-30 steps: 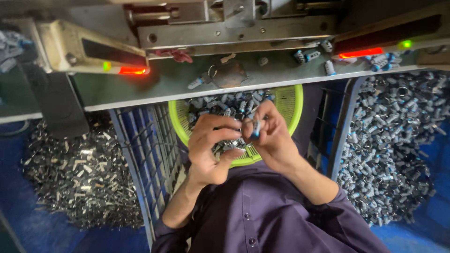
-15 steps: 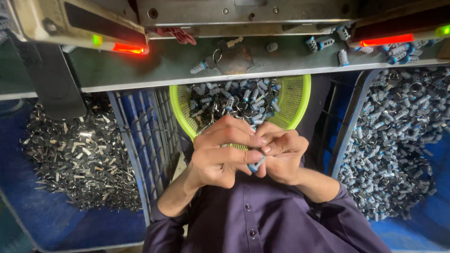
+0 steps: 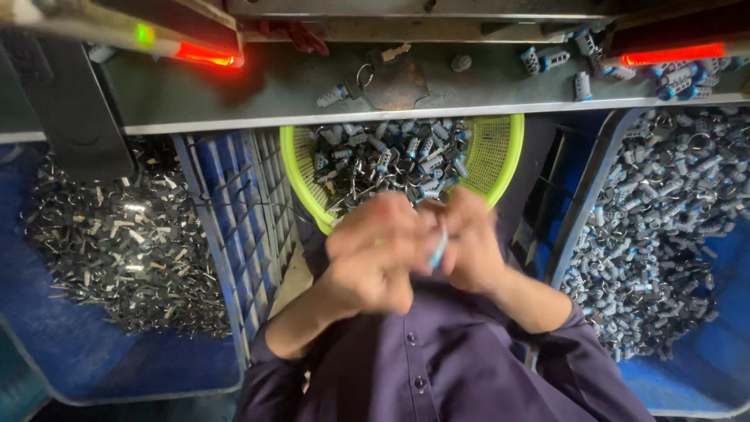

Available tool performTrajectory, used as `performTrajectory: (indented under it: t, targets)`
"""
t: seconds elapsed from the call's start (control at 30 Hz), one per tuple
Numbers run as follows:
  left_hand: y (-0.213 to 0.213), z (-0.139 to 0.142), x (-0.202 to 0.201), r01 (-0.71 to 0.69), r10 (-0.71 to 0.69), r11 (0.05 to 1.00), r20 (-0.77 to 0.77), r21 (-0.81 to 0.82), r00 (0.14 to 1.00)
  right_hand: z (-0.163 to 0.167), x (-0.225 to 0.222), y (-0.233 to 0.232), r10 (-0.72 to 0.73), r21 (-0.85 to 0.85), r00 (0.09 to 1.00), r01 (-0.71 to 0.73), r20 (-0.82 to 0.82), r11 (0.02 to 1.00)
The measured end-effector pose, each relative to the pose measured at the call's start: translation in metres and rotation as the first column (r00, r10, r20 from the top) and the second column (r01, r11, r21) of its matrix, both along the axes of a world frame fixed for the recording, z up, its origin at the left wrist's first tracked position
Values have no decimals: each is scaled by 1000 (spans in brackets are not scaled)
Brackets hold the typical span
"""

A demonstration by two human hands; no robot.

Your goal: The person picks small cylindrical components and metal rings from a green basket and inserts them into a machine. The machine processes the items, and the person collects the finished keychains, placing them into a blue bin. The process is repeated continuously.

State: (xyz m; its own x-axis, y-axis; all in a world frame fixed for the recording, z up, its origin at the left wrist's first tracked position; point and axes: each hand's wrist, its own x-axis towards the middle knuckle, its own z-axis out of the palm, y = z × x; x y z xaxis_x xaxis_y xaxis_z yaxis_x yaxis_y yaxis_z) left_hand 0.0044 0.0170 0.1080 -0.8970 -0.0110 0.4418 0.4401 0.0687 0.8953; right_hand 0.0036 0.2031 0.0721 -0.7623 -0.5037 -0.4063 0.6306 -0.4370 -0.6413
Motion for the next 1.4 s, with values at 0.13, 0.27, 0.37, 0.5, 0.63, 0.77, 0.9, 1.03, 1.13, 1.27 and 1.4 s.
performTrajectory:
  t: [0.13,0.27,0.37,0.5,0.63,0.77,0.9,1.03,1.13,1.27,1.4]
  targets:
    - [7,-5,-4,-110,118,992,152,-65,981,-34,1,-7,201,-554,825,156,529,818]
    - [7,-6,-1,-131,145,985,127,-113,981,-56,13,1,266,-551,658,269,704,790]
    - [5,-5,-3,-104,119,988,132,-113,984,-58,17,2,324,-607,677,230,661,760]
    - [0,-5,-4,-72,86,992,139,-107,986,-46,9,-4,325,-614,742,147,587,775]
    - [-11,-12,9,-121,203,940,238,-319,950,-25,-20,21,88,-578,951,106,298,809]
    - [-20,-35,14,-165,208,973,308,-161,928,5,-49,94,-389,-398,906,424,170,814]
    - [-31,-55,22,-97,176,972,386,-215,905,47,-51,164,-546,130,643,703,-537,700]
    - [-29,-67,23,-78,179,949,317,-306,931,102,-44,223,-302,-222,-68,831,-951,511]
    - [-27,-68,16,-50,170,921,282,-387,944,131,-44,267,-119,-367,-352,823,-929,434]
    - [-22,-64,8,-28,230,796,261,-604,938,133,-27,292,-85,-420,-417,838,-905,348]
    - [-19,-59,2,73,262,698,349,-713,900,134,-27,298,137,-441,-499,843,-856,309]
